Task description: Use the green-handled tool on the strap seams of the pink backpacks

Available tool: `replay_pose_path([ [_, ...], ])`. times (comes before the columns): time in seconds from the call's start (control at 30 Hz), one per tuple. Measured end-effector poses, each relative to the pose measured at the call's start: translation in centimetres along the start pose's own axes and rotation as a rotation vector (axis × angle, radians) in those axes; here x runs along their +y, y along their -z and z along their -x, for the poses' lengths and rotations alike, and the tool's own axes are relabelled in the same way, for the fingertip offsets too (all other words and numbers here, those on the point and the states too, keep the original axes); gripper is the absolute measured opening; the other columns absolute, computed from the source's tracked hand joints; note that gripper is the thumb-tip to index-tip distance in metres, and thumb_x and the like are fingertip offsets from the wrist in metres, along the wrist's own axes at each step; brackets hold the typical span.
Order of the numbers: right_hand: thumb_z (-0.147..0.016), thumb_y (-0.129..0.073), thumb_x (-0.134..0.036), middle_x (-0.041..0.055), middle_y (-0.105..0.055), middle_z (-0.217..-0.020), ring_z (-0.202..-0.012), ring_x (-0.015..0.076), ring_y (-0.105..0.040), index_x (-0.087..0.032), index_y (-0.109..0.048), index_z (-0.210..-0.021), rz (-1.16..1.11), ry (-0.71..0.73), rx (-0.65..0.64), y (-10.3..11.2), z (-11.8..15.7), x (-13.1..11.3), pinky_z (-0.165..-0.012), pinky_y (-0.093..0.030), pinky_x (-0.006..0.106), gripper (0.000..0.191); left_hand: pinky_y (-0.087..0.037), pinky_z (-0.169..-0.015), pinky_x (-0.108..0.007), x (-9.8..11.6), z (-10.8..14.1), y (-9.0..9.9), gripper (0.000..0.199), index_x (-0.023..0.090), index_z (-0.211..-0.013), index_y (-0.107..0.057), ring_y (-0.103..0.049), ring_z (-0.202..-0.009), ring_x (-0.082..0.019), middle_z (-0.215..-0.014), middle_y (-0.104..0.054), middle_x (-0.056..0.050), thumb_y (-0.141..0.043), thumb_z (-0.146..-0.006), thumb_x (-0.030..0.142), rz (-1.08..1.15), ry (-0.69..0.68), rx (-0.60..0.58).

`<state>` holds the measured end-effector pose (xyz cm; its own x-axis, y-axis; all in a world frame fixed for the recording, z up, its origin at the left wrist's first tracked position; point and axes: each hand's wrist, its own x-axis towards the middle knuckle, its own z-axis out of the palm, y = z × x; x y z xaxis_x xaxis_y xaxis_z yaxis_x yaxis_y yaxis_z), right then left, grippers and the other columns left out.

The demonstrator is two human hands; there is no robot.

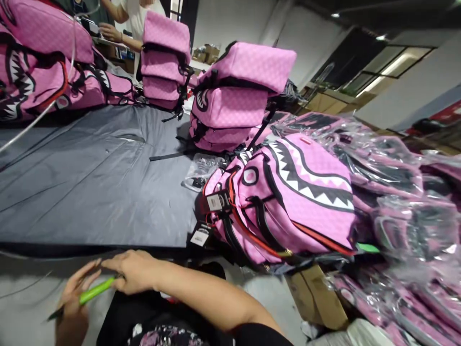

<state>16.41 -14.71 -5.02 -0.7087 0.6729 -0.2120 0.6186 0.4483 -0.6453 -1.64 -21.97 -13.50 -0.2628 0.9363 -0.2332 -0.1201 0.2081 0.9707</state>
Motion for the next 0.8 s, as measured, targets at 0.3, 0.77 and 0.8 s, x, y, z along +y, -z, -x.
replay_pose_path([
  [0.3,-0.072,-0.079,-0.043,0.0024,-0.071,-0.091,-0.08,0.018,-0.066,-0.02,-0.072,-0.096,-0.848,-0.133,0.94,-1.5,15.8,-4.1,-0.075,-0.052,0.03,0.035,-0.037,-0.113,-0.056,6.5,9.5,-14.3,0.081,0.019,-0.127,-0.061,-0.054,-0.13,-0.036,-0.131,-0.063,-0.017,-0.043,-0.08,0.082,0.582,0.498,-0.764],
  [0.77,-0.066,-0.076,-0.063,0.0095,-0.074,-0.1,-0.084,0.0216,-0.073,-0.019,-0.06,-0.116,-0.882,-0.606,2.335,-4.1,38.1,12.2,-0.071,-0.057,0.032,0.069,-0.032,-0.117,-0.055,10.4,-5.3,-33.5,0.068,0.02,-0.133,-0.053,-0.042,-0.141,-0.031,-0.142,-0.055,-0.013,-0.044,-0.088,0.071,-0.18,0.028,-0.586],
  [0.8,-0.066,-0.075,-0.063,0.009,-0.074,-0.103,-0.088,0.0219,-0.072,-0.02,-0.061,-0.116,-0.876,-0.594,2.367,-3.2,37.9,14.3,-0.074,-0.057,0.033,0.068,-0.039,-0.113,-0.053,10.2,-5.1,-35.7,0.067,0.018,-0.131,-0.055,-0.049,-0.136,-0.031,-0.133,-0.062,-0.013,-0.042,-0.091,0.069,-0.193,0.073,-0.632],
])
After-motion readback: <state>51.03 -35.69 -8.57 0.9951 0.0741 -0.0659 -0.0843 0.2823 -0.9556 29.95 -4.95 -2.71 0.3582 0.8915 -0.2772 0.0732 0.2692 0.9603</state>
